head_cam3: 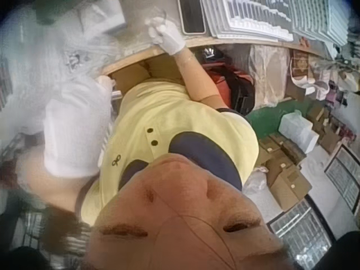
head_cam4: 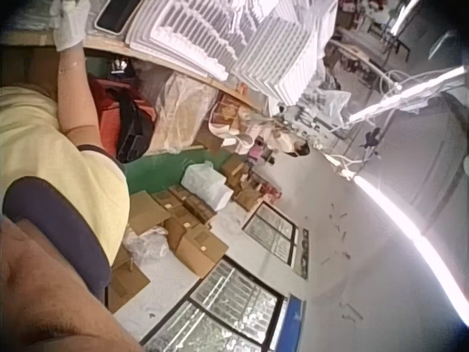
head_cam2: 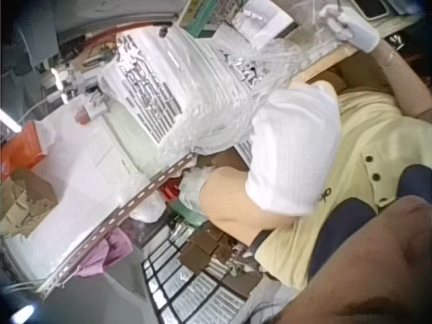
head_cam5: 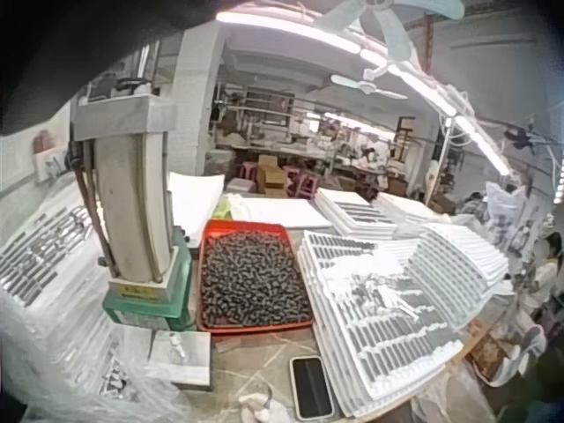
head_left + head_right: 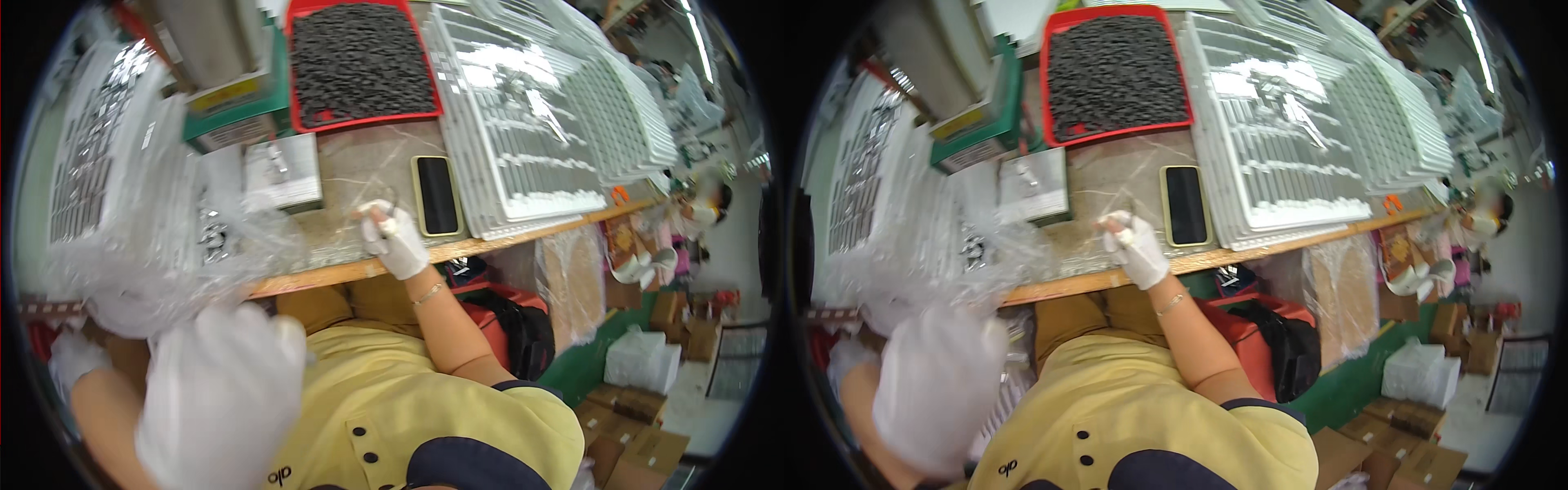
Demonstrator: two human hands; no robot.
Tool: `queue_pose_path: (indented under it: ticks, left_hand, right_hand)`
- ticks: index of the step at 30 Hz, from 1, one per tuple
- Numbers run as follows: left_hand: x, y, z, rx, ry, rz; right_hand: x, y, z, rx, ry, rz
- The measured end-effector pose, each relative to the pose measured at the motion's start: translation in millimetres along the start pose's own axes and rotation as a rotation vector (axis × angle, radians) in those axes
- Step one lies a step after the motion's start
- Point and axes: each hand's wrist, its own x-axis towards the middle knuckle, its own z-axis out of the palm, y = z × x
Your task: Assembling small metal components using manual pressure and packaging them into plastic bags.
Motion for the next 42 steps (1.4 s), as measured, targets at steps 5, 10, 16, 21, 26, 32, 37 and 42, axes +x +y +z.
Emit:
queue_pose_path:
  ticks: [5, 10, 16, 21, 26, 32, 37, 42]
  left_hand:
    - [41.5, -40.6, 119.2, -1.156, 0.085, -0.057]
    - [50.8, -25.0, 247.1, -1.475, 0.594, -0.749]
    - [71.8, -17.4, 255.0, -1.061, 0.473, -0.873]
    - [85.5, -23.9, 257.1, -0.841, 0.371, -0.832]
    - [92.3, -28.8, 248.0, -0.753, 0.327, -0.838]
    - [94.1, -35.6, 246.1, -0.676, 0.223, -0.771]
    - [80.9, -27.1, 236.4, -0.894, 0.513, -0.854]
    - [67.3, -13.4, 210.6, -1.946, 0.686, -0.84]
  right_hand:
    - [-7.4, -7.1, -23.7, -0.033, 0.005, -0.081]
    - [-2.8, -22.2, -4.9, -0.223, 0.018, 0.102]
    - [19.8, -56.7, -7.6, -0.946, 0.315, -0.058]
    - [58.7, -91.6, -10.1, -1.465, 0.489, -0.274]
    - [113.5, -109.1, -13.2, -1.714, 0.556, -0.273]
    - [162.7, -110.3, -8.6, -1.958, 0.423, -0.263]
    - [178.6, -106.7, -14.6, -2.098, 0.414, -0.112]
    - [142.0, -110.3, -15.9, -1.822, 0.435, -0.377]
